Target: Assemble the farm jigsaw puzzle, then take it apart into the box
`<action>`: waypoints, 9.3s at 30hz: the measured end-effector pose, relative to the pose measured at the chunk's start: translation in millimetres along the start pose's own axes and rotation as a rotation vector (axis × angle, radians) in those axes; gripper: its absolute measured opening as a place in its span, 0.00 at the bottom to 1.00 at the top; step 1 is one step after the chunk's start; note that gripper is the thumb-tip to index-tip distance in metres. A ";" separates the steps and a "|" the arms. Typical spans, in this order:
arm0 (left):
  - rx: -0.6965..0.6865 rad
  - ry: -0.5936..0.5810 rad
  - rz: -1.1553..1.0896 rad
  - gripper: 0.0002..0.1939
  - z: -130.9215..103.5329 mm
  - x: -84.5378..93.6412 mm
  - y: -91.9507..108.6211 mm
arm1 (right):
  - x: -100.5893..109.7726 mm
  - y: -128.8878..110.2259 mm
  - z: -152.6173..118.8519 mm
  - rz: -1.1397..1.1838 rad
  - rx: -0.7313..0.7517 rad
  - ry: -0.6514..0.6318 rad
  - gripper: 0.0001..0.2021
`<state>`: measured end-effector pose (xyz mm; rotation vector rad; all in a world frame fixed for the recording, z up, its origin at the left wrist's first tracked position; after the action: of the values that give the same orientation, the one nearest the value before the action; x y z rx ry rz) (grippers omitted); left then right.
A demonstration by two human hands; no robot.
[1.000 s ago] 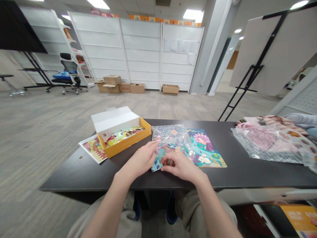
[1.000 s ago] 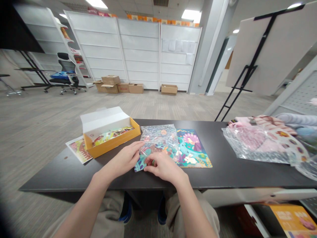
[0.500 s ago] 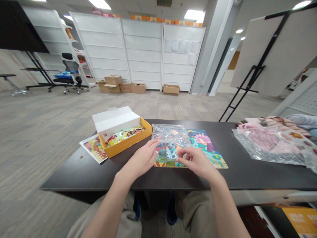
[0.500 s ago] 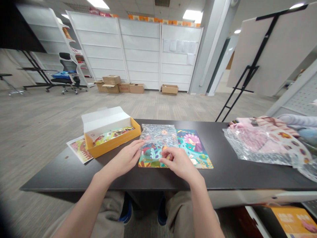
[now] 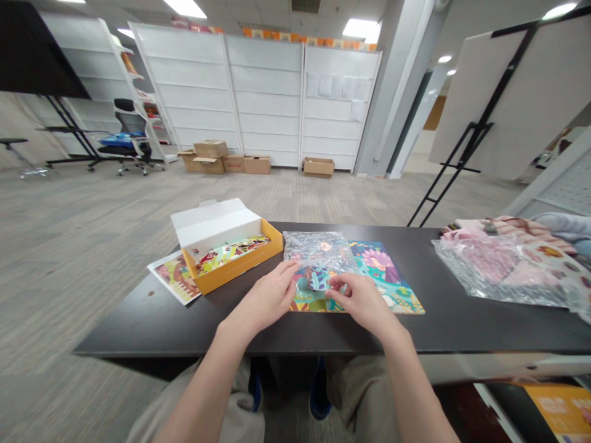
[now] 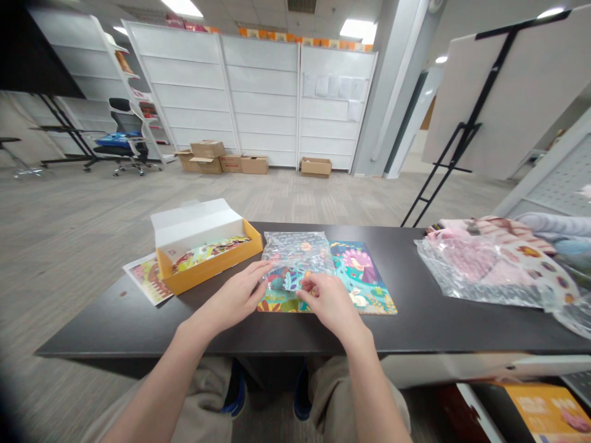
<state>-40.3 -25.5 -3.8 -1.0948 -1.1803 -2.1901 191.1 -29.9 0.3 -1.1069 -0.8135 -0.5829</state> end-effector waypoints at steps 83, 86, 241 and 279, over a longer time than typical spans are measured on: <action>-0.078 -0.040 -0.008 0.28 -4.7 -1.9 5.9 | -19.1 4.0 4.9 -0.144 -0.192 0.116 0.11; -0.066 -0.029 0.015 0.27 -4.5 -3.9 4.9 | -24.7 4.0 5.8 -0.118 -0.180 0.137 0.13; -0.245 -0.170 0.447 0.17 14.4 -56.6 50.4 | 17.5 33.4 -23.6 0.218 -0.088 -0.107 0.11; -0.215 -0.136 0.263 0.14 12.2 -50.3 45.5 | 9.7 31.5 -22.3 0.190 0.017 -0.113 0.08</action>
<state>25.6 -40.6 -17.1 -1.4198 -0.8113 -2.0972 226.9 -39.9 -13.8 -1.1945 -0.7982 -0.3569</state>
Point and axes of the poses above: each hand's wrist, its own z-axis towards the middle knuckle, its own x-axis out of the back of the hand, y = z × x, the point moved 1 cm from there along z, towards the middle knuckle, and after that the axes turned 6 degrees about -z, right-handed, at the moved point
